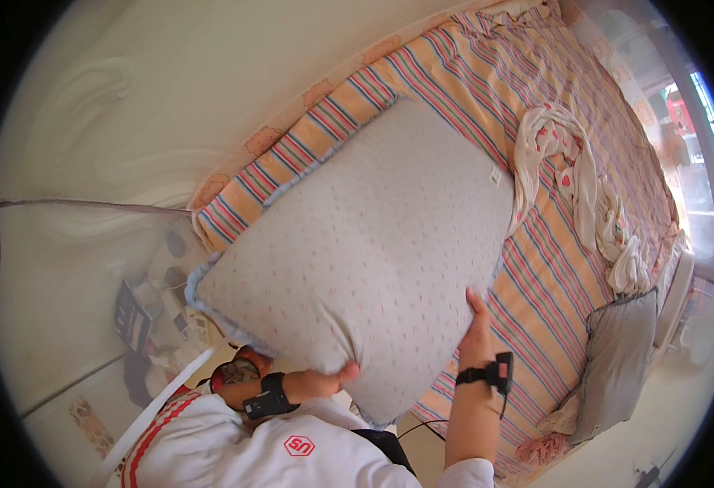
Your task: The person installs a pop-up mosquito net over a bed. They unfold the net, secure the top edges, and tuck the bottom edges under the mattress around the perimeter.
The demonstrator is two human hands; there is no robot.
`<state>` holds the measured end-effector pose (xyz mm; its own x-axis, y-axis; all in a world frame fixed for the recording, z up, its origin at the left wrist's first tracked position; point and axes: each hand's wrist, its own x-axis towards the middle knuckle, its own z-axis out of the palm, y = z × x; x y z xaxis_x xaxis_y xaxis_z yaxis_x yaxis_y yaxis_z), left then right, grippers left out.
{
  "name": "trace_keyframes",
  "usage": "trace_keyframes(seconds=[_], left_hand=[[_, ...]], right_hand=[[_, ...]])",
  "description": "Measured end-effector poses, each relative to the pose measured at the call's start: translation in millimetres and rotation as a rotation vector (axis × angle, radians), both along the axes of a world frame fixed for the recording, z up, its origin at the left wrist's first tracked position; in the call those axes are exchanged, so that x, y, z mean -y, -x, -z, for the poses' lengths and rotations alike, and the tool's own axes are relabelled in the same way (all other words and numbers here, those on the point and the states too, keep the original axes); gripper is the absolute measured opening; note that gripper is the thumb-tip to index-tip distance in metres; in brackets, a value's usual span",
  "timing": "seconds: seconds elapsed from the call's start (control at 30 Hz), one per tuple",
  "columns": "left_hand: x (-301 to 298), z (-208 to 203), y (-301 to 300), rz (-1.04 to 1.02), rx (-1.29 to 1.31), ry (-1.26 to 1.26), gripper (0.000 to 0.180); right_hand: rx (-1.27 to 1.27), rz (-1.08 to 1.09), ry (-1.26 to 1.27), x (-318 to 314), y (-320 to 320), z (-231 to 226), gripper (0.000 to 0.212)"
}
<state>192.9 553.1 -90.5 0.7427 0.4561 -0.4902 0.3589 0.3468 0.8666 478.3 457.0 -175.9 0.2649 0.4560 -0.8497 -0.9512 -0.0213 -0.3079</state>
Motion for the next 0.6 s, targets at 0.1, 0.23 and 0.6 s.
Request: trace_keyframes(seconds=[0.1, 0.23, 0.6], left_hand=[[-10, -28, 7, 0.384, 0.045, -0.332, 0.066], [-25, -41, -8, 0.633, 0.079, -0.298, 0.061], [-58, 115, -39, 0.318, -0.209, -0.087, 0.037]], right_hand=[[0.175, 0.000, 0.107, 31, -10, -36, 0.067], [0.570, 0.008, 0.050, 80, -7, -99, 0.056], [0.640, 0.344, 0.474, 303, -24, -41, 0.054]])
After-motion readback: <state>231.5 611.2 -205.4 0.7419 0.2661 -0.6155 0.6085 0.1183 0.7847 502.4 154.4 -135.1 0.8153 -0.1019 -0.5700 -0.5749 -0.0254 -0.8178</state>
